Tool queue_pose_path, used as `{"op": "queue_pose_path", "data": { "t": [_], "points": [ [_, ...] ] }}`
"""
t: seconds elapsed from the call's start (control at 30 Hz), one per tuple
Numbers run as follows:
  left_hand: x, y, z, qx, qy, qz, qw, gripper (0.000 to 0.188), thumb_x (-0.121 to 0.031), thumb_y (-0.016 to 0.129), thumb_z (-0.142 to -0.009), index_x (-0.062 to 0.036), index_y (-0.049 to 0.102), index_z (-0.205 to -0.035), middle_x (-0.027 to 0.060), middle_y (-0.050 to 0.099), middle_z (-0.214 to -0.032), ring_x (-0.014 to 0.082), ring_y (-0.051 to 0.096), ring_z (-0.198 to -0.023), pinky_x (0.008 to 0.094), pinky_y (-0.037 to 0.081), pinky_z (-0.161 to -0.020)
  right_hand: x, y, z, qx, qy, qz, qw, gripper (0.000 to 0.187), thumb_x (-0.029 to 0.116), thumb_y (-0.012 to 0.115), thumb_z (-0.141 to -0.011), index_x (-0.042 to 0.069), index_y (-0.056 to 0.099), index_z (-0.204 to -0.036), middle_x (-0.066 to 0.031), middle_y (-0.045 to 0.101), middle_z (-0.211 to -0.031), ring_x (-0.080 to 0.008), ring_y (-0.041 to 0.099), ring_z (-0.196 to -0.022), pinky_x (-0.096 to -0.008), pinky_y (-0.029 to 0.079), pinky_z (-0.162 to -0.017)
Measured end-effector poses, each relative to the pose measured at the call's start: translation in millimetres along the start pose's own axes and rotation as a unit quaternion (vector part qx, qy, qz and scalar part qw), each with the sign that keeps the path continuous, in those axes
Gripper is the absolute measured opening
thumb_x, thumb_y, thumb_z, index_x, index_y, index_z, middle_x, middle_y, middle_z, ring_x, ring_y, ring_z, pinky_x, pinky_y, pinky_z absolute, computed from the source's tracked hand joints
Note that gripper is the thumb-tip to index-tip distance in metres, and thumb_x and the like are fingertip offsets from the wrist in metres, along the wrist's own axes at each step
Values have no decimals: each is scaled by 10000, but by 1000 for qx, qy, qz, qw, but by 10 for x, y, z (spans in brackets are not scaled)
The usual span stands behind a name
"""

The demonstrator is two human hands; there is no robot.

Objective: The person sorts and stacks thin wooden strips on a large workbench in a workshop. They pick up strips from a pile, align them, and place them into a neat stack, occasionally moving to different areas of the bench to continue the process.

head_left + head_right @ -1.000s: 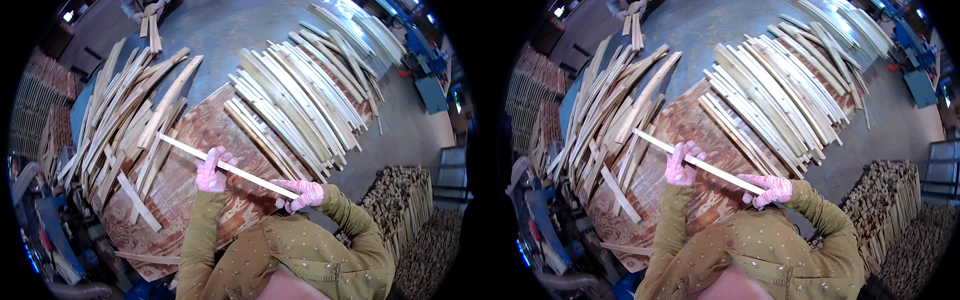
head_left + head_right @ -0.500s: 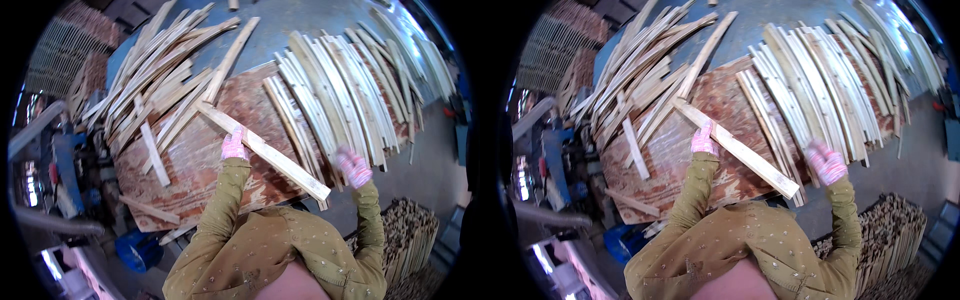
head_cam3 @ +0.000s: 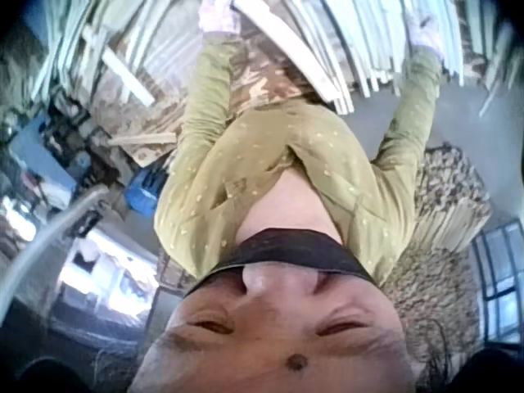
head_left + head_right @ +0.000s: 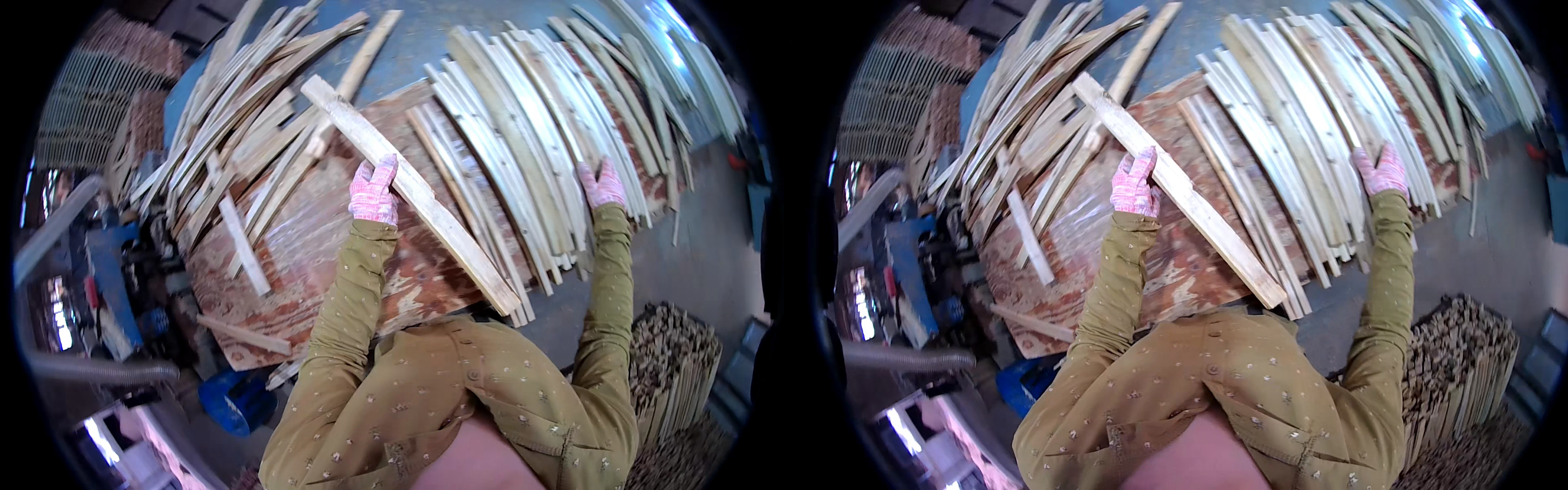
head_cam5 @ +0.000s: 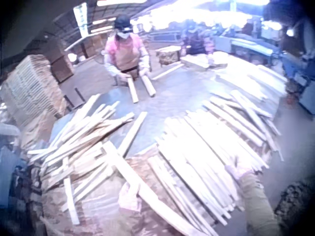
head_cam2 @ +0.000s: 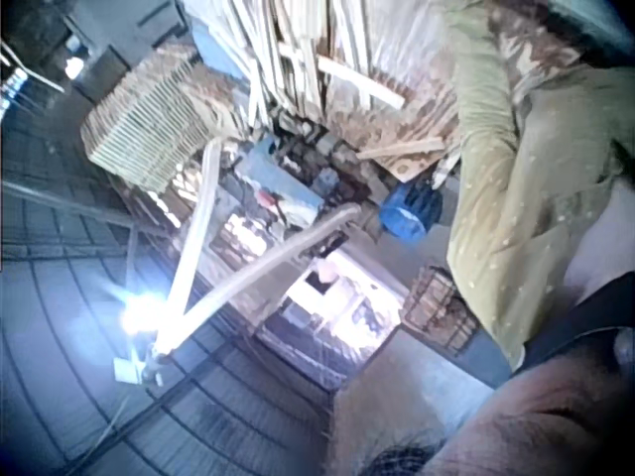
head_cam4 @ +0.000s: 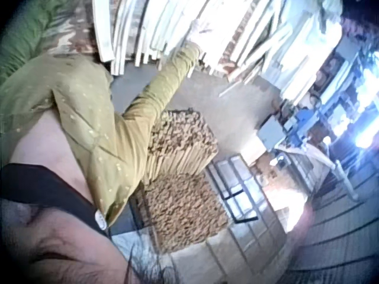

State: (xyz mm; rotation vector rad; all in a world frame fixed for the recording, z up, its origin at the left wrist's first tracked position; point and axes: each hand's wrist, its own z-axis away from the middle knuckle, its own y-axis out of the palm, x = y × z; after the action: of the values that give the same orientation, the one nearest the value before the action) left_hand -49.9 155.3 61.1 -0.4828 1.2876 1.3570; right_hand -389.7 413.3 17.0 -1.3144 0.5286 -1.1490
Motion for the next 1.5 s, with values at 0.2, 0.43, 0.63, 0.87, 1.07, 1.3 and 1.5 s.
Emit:
{"op": "queue_pose_path", "data": {
  "t": [0.2,0.43,0.63,0.87,1.07,1.3,1.5],
  "points": [
    [567,870,-416,86,-75,-358,927,482,-376,703,-824,56,580,-1002,115,606,-781,188,593,-616,302,486,-506,75,-139,19,12,0,-17,1000,879,631,584,-800,48,365,-1421,-220,421,-1409,-346,408,-1303,-405,307,-1097],
    [814,921,-535,86,-100,-394,910,783,-401,714,-804,123,425,-1309,235,621,-1071,251,642,-789,342,522,-603,508,-182,873,-157,-135,-294,933,858,570,611,-822,66,316,-1449,-264,490,-1317,-412,551,-1112,-471,439,-970],
    [456,715,-470,55,-50,-100,992,760,-355,707,-830,49,364,-1376,158,622,-1017,171,602,-675,266,464,-506,1184,-252,1772,266,-108,-150,946,867,403,678,-791,85,249,-1475,-290,549,-1213,-371,597,-1066,-423,498,-889],
    [-185,-260,-1126,-67,199,-587,782,736,-385,723,-796,2,407,-1337,232,527,-1266,344,537,-1140,426,431,-966,208,-813,835,-94,-130,-264,951,857,200,740,-741,68,299,-1463,-192,593,-1192,-226,598,-1042,-323,495,-912],
    [-568,-588,-1200,-124,111,-849,502,801,-496,768,-671,-27,487,-1256,192,581,-1161,360,554,-1131,443,454,-960,-464,-1726,-212,-169,105,90,976,761,412,667,-804,56,372,-1408,-220,481,-1350,-352,494,-1222,-434,409,-1018],
    [-567,-1081,-1626,-22,-53,-859,509,752,-421,749,-719,-60,464,-1314,176,622,-1167,342,623,-1034,427,484,-910,273,-344,306,-168,-193,-185,949,699,198,701,-844,22,360,-1429,-197,479,-1364,-298,471,-1264,-364,369,-1067],
    [-435,-907,-985,235,-285,-104,923,539,-505,607,-871,4,610,-1051,31,589,-695,140,610,-658,249,495,-501,1507,52,1114,157,-146,-488,846,530,152,665,-880,34,468,-1358,-134,571,-1245,-228,539,-1157,-323,439,-1008]
  ]
}}
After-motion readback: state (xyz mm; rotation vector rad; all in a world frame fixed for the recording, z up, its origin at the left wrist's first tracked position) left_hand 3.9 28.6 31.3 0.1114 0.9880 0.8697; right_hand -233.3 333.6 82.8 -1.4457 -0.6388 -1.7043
